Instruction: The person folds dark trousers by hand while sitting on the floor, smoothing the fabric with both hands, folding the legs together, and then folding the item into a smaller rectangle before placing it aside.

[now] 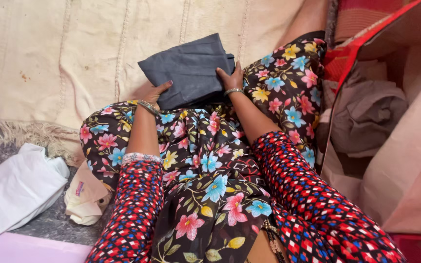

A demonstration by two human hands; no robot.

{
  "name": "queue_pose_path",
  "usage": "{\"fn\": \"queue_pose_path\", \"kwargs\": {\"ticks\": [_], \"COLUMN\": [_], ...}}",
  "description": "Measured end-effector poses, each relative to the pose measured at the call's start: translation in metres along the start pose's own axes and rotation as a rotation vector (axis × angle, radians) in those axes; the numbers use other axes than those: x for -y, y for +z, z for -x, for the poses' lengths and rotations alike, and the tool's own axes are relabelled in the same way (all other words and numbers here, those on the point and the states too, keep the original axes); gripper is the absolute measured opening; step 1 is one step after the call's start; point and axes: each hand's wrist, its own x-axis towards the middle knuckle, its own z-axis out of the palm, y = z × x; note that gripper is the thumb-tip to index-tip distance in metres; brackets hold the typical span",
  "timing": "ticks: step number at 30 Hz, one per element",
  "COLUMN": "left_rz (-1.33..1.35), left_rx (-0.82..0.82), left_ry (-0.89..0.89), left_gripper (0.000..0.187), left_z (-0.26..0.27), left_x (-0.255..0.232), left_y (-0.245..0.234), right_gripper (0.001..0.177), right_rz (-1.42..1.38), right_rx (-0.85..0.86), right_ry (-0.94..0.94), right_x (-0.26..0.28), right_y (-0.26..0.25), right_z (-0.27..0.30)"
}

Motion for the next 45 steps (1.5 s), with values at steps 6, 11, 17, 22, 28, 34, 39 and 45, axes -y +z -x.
{"fn": "queue_pose_path", "kwargs": {"ticks": [6, 11, 17, 22, 28, 34, 39, 45], "left_rz": [0.033, 0.059, 0.257, 0.204, 0.129, 0.076, 0.049, -0.002], "left_rx": [-0.024, -0.029, 0.044, 0.063, 0.116, 0.129, 0.177, 0.282], "left_ry": [0.069, 0.153, 0.219, 0.159, 0.144, 0.078, 0.082, 0.091], "left_gripper": [0.046, 0.036, 0.053, 0.056, 0.060, 0.064, 0.067, 0.071], "left_z": [0.017, 0.117, 0.273, 0.325, 0.317, 0.333, 0.324, 0.308], "left_x": [0.018, -0.011, -0.036, -0.018, -0.028, -0.028, -0.040, -0.059], "left_y": [-0.004, 0.021, 0.060, 0.044, 0.056, 0.054, 0.066, 0.116], "right_gripper": [0.083, 0.073, 0.086, 0.084, 0.079, 0.076, 0.071, 0.069], "right_rz": [-0.520, -0.851, -1.306, -1.446, -1.366, -1.467, -1.574, -1.467], "right_rx": [0.336, 0.761, 1.112, 0.973, 1.218, 0.929, 1.056, 0.847], "right_ry": [0.275, 0.602, -0.032, 0.096, 0.429, 0.678, 0.528, 0.457], "right_x": [0.032, 0.088, 0.132, 0.129, 0.108, 0.079, 0.056, 0.041], "right_y": [-0.031, -0.086, -0.188, -0.202, -0.177, -0.222, -0.255, -0.267], "right_z": [0.010, 0.047, 0.091, 0.075, 0.174, 0.185, 0.220, 0.206]}}
